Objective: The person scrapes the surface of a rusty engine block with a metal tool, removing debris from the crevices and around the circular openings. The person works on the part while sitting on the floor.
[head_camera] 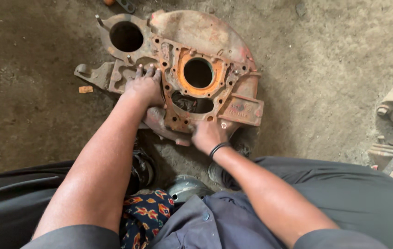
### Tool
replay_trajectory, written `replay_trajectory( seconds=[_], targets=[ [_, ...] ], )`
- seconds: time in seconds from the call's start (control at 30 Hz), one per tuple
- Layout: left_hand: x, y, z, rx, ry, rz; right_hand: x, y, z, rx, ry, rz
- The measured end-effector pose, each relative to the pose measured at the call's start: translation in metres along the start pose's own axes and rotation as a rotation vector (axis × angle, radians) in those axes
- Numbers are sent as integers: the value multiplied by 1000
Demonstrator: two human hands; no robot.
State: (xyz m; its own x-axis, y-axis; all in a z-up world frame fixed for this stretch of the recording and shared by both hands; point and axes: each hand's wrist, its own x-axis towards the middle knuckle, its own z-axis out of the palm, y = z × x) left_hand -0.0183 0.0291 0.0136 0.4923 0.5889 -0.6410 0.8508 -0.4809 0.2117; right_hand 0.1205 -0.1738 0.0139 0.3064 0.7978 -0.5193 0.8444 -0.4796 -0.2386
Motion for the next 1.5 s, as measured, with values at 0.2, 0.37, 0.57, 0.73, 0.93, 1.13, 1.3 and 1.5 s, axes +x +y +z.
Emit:
replay_trajectory(
  seconds=[0.2, 0.37, 0.57, 0.73, 0.93, 1.13, 1.3, 1.5],
  targets=[
    [-7, 0, 5, 74, 14, -5, 16, 24, -19, -8, -2, -8],
    [-8, 0, 6, 65, 39, -1, 11, -4, 8, -15, -1, -83],
    [-10, -1, 15, 25, 101, 13, 18, 10, -27, -73, -124, -17],
    [-9, 0, 16, 24, 131, 7, 9, -17, -4, -52, -21, -103],
    [-12, -14, 28, 35, 258, 99, 13, -1, -33, -73, -95, 10],
    [-12, -12, 28, 29, 243, 85, 13, -15, -15, -58, -51, -68],
    [-14, -9, 25, 40, 198, 53, 12, -12, -11, -78, -62, -30],
    [-17, -9, 22, 13, 195, 40, 18, -3, -27, -60, -104, 1]
  ],
)
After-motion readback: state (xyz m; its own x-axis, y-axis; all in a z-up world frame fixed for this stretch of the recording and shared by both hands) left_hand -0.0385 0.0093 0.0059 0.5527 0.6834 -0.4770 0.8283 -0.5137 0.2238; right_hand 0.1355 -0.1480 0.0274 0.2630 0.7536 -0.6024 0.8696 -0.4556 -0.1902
